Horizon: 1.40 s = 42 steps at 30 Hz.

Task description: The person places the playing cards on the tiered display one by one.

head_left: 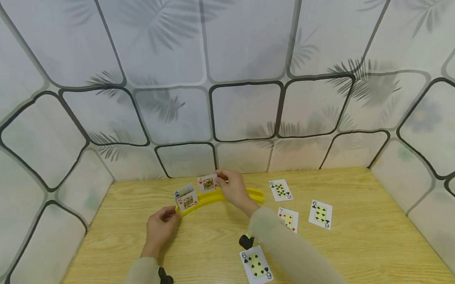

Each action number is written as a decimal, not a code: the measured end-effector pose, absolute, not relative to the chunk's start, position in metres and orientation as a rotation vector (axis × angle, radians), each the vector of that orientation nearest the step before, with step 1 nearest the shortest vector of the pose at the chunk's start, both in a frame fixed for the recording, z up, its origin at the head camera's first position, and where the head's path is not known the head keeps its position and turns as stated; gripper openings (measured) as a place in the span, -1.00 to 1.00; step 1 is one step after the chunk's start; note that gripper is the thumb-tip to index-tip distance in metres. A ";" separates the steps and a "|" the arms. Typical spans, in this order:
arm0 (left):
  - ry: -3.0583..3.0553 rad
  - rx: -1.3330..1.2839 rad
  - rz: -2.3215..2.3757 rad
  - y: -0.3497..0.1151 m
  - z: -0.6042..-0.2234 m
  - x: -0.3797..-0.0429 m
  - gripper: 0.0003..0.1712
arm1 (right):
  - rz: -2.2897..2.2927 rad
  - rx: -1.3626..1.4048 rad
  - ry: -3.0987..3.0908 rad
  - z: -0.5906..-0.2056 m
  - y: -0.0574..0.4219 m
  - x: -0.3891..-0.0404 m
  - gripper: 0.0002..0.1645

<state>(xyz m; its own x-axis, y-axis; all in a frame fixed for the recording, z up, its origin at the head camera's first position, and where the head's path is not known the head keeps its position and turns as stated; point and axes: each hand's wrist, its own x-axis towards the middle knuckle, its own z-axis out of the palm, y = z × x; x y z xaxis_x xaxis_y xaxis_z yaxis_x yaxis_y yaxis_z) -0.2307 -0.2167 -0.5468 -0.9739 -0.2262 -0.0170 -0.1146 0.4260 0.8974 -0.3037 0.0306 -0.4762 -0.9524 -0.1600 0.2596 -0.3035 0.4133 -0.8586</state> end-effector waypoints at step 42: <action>-2.553 0.266 -1.566 -0.218 -0.551 -0.233 -0.66 | 1.546 0.402 -2.569 -0.487 0.024 -0.307 -0.75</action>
